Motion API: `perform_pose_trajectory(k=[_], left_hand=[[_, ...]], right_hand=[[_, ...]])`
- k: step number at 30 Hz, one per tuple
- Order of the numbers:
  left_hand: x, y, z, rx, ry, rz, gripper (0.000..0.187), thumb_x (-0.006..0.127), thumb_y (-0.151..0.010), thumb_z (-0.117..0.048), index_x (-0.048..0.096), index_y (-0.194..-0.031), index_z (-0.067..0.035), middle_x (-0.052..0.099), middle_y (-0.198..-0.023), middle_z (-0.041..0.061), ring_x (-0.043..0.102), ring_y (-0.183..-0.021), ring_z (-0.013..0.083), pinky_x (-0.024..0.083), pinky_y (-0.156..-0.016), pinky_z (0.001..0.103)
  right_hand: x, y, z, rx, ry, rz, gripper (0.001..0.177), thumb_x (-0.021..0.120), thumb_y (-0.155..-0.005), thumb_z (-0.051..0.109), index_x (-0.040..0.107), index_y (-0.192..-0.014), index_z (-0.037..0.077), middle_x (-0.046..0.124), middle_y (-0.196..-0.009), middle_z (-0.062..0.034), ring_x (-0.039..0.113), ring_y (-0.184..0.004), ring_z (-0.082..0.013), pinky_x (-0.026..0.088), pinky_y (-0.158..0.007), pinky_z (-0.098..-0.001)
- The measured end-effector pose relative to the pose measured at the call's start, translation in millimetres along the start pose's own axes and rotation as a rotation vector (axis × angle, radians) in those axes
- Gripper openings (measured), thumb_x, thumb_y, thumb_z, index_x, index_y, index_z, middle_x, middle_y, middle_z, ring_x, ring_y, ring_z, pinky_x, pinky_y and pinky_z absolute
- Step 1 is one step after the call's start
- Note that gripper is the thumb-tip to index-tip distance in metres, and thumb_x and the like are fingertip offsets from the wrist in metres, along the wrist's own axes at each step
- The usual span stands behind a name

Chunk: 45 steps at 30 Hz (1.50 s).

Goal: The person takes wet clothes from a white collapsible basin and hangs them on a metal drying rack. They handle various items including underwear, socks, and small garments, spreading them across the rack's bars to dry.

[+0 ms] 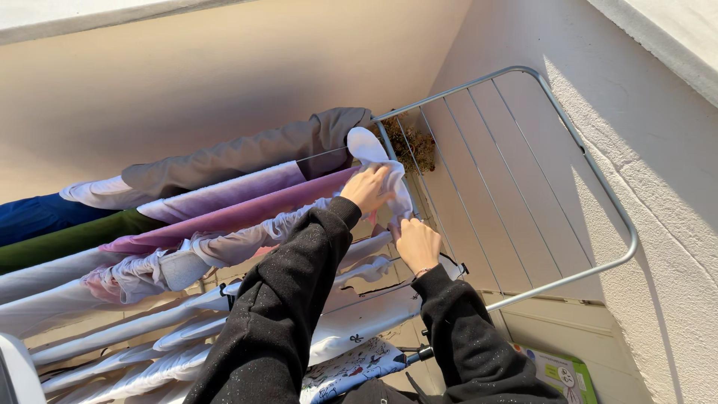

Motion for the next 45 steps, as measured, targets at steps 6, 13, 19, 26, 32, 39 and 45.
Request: perform_pose_trajectory(k=[6, 13, 19, 26, 32, 39, 45], left_hand=[[45.3, -18.8, 9.3, -0.134, 0.085, 0.460, 0.060, 0.074, -0.078, -0.045, 0.068, -0.118, -0.002, 0.072, -0.117, 0.024, 0.067, -0.114, 0.0369, 0.055, -0.100, 0.040], [116.5, -46.8, 76.9, -0.105, 0.048, 0.270, 0.080, 0.082, -0.063, -0.054, 0.063, -0.120, -0.001, 0.061, -0.124, 0.024, 0.062, -0.115, 0.0328, 0.047, -0.097, 0.042], [134.1, -49.3, 99.9, -0.074, 0.153, 0.477, 0.094, 0.085, -0.067, -0.065, 0.059, -0.129, 0.001, 0.063, -0.124, 0.022, 0.061, -0.119, 0.0321, 0.046, -0.102, 0.038], [-9.6, 28.8, 62.0, -0.114, 0.013, 0.033, 0.067, 0.079, -0.077, -0.045, 0.061, -0.131, -0.011, 0.069, -0.123, 0.015, 0.065, -0.115, 0.0343, 0.051, -0.094, 0.045], [-179.5, 228.5, -14.3, -0.287, 0.111, -0.228, 0.046, 0.073, -0.090, -0.035, 0.063, -0.131, -0.017, 0.071, -0.122, 0.005, 0.068, -0.110, 0.0291, 0.053, -0.091, 0.045], [-303.2, 449.7, -101.1, -0.386, -0.093, -0.580, 0.056, 0.080, -0.082, -0.023, 0.061, -0.133, -0.010, 0.046, -0.152, 0.021, 0.054, -0.126, 0.0375, 0.044, -0.106, 0.047], [-411.1, 633.7, -137.4, -0.572, -0.329, -0.609, 0.049, 0.075, -0.091, -0.027, 0.062, -0.135, -0.012, 0.053, -0.148, 0.015, 0.055, -0.131, 0.0345, 0.042, -0.107, 0.048]], right_hand=[[62.0, -34.4, 3.9, -0.023, 0.132, 0.156, 0.026, 0.060, -0.094, 0.034, 0.075, -0.087, 0.014, 0.074, -0.083, -0.0140, 0.075, -0.079, -0.0337, 0.057, -0.067, -0.0461], [-8.4, 3.8, 11.1, -0.072, -0.137, 0.033, 0.027, 0.063, -0.090, 0.032, 0.074, -0.110, 0.017, 0.076, -0.098, -0.0076, 0.073, -0.087, -0.0326, 0.056, -0.069, -0.0462], [-66.1, 39.0, 16.2, -0.014, -0.360, 0.036, 0.031, 0.066, -0.091, 0.037, 0.075, -0.116, 0.022, 0.077, -0.102, 0.0006, 0.074, -0.077, -0.0238, 0.056, -0.070, -0.0398], [-104.8, 60.7, 30.7, 0.027, -0.488, -0.059, 0.027, 0.068, -0.092, 0.033, 0.077, -0.115, 0.020, 0.079, -0.096, -0.0033, 0.074, -0.072, -0.0188, 0.056, -0.068, -0.0342], [-130.1, 47.5, 146.1, -0.270, -0.595, -0.076, 0.025, 0.068, -0.094, 0.025, 0.076, -0.116, 0.015, 0.079, -0.096, -0.0062, 0.074, -0.072, -0.0177, 0.057, -0.065, -0.0314], [-169.8, 110.4, 399.6, -0.897, -0.775, 0.095, 0.023, 0.068, -0.097, 0.021, 0.074, -0.117, 0.011, 0.079, -0.097, -0.0052, 0.072, -0.070, -0.0162, 0.057, -0.066, -0.0280], [-194.5, 203.8, 564.8, -1.346, -0.706, 0.231, 0.023, 0.067, -0.096, 0.021, 0.075, -0.116, 0.012, 0.078, -0.099, -0.0048, 0.072, -0.079, -0.0189, 0.058, -0.070, -0.0311]])
Point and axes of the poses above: each hand's wrist, its own y-axis away from the middle knuckle, its own x-axis out of the palm, z = x × y, the point moved 9 cm from there along -y, towards the middle knuckle
